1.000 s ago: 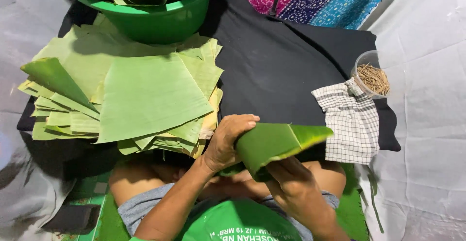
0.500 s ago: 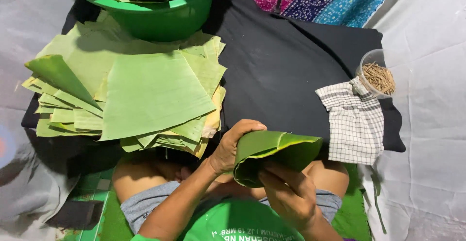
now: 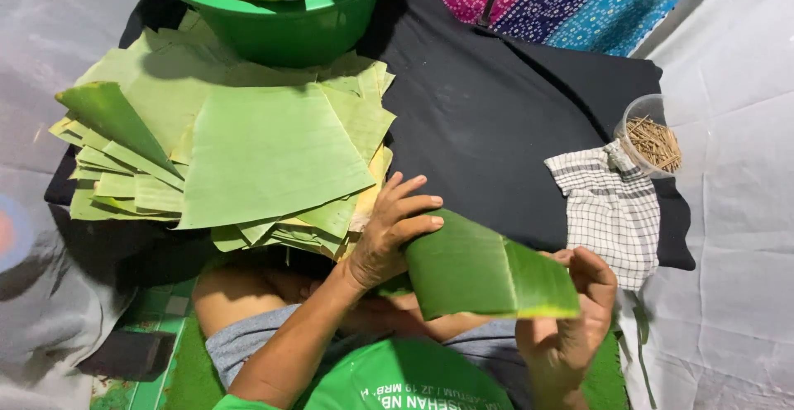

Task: Folding banana leaves into cones and securing them with wooden pins

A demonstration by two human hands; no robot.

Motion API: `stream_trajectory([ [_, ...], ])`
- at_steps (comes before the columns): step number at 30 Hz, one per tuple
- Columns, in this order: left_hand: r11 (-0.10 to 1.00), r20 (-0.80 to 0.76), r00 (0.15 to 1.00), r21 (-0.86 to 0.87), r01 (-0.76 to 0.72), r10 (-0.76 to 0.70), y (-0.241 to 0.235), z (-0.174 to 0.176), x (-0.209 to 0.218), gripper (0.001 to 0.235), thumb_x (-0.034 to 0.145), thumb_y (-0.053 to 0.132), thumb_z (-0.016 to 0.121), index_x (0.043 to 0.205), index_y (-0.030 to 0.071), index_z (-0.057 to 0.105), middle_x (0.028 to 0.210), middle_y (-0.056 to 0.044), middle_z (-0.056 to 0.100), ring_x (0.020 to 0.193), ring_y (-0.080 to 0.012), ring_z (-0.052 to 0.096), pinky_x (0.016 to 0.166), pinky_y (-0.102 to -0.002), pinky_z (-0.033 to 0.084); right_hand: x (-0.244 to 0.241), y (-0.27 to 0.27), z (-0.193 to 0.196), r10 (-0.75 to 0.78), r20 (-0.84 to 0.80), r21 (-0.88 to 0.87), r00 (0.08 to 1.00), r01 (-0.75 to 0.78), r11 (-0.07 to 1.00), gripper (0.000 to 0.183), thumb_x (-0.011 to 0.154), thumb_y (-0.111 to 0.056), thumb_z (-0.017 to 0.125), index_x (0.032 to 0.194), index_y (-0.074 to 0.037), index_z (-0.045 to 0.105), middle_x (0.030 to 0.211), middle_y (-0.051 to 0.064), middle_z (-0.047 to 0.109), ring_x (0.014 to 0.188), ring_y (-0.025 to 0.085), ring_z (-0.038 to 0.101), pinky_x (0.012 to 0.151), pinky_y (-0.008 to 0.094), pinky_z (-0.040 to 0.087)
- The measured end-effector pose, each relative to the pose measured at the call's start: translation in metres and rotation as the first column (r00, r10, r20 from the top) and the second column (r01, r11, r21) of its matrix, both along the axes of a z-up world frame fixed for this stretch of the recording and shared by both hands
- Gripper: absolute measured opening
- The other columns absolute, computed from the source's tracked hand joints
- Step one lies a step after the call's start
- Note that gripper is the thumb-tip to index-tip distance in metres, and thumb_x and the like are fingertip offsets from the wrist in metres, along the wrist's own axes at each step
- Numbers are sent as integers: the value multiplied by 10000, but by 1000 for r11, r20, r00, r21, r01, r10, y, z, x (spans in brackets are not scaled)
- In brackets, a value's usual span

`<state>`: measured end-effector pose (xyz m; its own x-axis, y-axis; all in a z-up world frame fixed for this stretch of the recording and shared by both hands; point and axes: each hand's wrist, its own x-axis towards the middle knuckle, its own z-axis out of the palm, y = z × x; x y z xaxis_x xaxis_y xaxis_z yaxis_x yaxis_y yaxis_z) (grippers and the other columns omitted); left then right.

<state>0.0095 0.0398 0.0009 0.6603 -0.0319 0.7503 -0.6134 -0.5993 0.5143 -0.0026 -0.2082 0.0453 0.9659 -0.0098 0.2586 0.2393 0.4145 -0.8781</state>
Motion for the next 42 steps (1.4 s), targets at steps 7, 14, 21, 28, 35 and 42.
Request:
stream_trajectory([
  [7,999,-37,999,44,24,-23,-7,1,3,417,883,89,761,1230,191,553,1335,-3,644,1424,-310,496,1299,-571,259,-2,-5,3,80,248,-410,966,29,912,407,733,-38,793,1123,-102,694,1089,60,708,934,123,680,837,231,583],
  [14,999,-26,999,-41,-20,19,-6,-2,4,268,974,181,656,1218,197,547,1440,-31,570,1477,-346,447,1309,-565,314,-14,5,15,224,521,-528,824,105,843,228,788,28,736,975,-101,749,1102,47,666,1025,174,657,895,261,615],
  [21,993,-32,997,-98,60,-64,-3,-1,5,218,997,156,607,1206,138,549,1401,-61,618,1427,-327,520,1285,-501,365,-14,-1,9,250,462,-546,851,50,836,294,716,51,767,973,-92,756,1096,48,679,1042,186,650,935,276,601],
  [28,982,-221,963,-140,126,-155,-10,25,-1,394,908,67,668,1292,106,590,1335,-45,670,1356,-281,606,1235,-447,415,13,5,9,131,281,-492,951,25,870,358,866,-151,735,1205,-53,677,1177,118,732,935,124,697,711,185,561],
  [35,782,-404,778,-599,173,-481,-15,31,-5,663,759,96,773,1382,23,560,1334,-116,666,1184,-232,663,1061,-339,518,40,3,-77,427,34,94,904,-428,899,739,802,-64,501,1503,141,395,1006,104,593,869,155,431,873,259,263],
  [42,664,-642,494,-730,-161,-587,-25,48,-6,519,864,257,689,1305,-14,647,1224,-118,714,1075,-182,650,945,-296,524,34,48,-11,381,-66,-294,922,-383,876,742,860,110,653,1542,0,383,1518,166,531,1353,240,543,1131,329,439],
])
